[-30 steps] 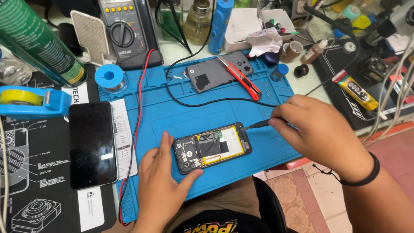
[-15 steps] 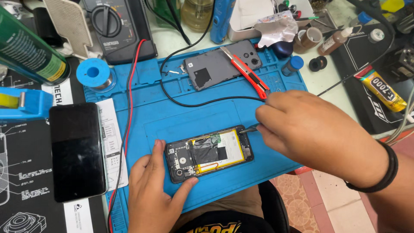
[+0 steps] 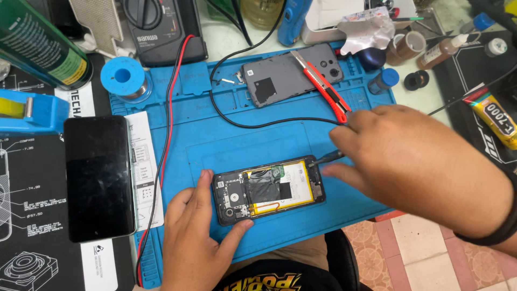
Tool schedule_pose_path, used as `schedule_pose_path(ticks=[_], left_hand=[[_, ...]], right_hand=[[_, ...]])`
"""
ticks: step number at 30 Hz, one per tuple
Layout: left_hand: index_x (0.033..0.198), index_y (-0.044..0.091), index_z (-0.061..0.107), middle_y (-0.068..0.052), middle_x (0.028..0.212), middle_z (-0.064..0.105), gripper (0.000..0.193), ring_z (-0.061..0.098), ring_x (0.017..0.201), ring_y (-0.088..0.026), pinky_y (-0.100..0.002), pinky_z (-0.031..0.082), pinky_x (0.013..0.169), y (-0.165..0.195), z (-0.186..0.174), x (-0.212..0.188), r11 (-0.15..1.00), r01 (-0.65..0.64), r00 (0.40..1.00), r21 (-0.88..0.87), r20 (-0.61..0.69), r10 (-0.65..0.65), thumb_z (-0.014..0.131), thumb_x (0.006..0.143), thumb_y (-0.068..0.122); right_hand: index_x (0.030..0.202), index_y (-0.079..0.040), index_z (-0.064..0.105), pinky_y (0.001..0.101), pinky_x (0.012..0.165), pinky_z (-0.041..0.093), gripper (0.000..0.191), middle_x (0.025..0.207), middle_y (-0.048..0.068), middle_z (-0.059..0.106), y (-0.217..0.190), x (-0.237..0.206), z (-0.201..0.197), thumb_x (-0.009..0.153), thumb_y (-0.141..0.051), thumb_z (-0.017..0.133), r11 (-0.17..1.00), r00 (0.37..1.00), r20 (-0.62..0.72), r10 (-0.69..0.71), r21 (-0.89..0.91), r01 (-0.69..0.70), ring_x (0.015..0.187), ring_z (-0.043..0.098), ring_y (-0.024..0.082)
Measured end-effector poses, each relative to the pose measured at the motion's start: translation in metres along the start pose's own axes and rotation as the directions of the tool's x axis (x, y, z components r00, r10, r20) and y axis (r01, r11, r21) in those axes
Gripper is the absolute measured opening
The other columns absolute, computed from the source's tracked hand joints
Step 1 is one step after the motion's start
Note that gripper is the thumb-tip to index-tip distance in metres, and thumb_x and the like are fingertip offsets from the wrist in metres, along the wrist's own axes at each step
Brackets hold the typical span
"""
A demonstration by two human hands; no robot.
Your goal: The person uses a metal pick to pry and separate the screen from the smartphone frame, then uses a SIM ejector tool to open the SIM tray. The phone remains partially disassembled on the workbench.
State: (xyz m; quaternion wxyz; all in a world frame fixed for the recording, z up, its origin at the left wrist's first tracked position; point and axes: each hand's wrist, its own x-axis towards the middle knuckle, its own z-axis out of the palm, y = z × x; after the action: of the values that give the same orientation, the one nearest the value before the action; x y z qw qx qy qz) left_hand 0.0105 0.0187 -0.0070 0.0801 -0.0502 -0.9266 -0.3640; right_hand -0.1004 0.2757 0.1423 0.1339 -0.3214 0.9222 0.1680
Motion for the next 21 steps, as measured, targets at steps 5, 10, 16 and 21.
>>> schedule_pose_path(ticks=[5,10,16,21], left_hand=[[0.144,-0.012,0.043,-0.022,0.11,0.07,0.104,0.054,0.115,-0.037,-0.044,0.042,0.098,0.001,0.001,0.003,1.0,0.023,1.0,-0.018,-0.002,-0.023,0.09,0.064,0.033],[0.144,-0.011,0.044,-0.022,0.113,0.068,0.102,0.054,0.116,-0.037,-0.045,0.041,0.099,0.001,-0.001,0.003,1.0,0.004,1.0,0.004,-0.003,-0.004,0.09,0.065,0.034],[0.143,-0.009,0.046,-0.02,0.128,0.065,0.097,0.054,0.118,-0.036,-0.043,0.041,0.101,0.002,-0.002,0.001,1.0,-0.029,0.999,-0.013,-0.024,0.028,0.089,0.067,0.034],[0.141,-0.008,0.05,-0.021,0.14,0.059,0.093,0.053,0.119,-0.036,-0.043,0.04,0.103,0.001,-0.003,0.003,0.998,-0.06,0.998,-0.002,-0.033,0.06,0.089,0.068,0.035]], right_hand=[[0.089,-0.01,0.062,0.042,0.075,0.051,0.016,0.082,0.01,0.062,-0.004,-0.006,-0.002,0.076,-0.016,0.069,0.961,0.95,-0.278,-0.144,0.19,0.201,0.081,0.064,0.033],[0.107,-0.017,0.06,0.0392,0.078,0.054,0.024,0.086,0.003,0.066,-0.011,0.001,-0.016,0.098,-0.04,0.063,0.982,0.969,0.187,0.159,0.07,-0.175,0.088,0.067,0.027],[0.116,-0.017,0.062,0.0428,0.078,0.053,0.037,0.092,0.008,0.064,-0.011,-0.005,-0.008,0.089,-0.042,0.069,0.964,0.976,0.066,0.208,0.155,-0.216,0.093,0.064,0.031],[0.119,-0.009,0.066,0.0438,0.071,0.052,0.044,0.091,0.012,0.063,-0.011,-0.016,0.005,0.079,-0.025,0.073,0.935,0.966,-0.252,0.064,0.352,0.03,0.085,0.064,0.034]])
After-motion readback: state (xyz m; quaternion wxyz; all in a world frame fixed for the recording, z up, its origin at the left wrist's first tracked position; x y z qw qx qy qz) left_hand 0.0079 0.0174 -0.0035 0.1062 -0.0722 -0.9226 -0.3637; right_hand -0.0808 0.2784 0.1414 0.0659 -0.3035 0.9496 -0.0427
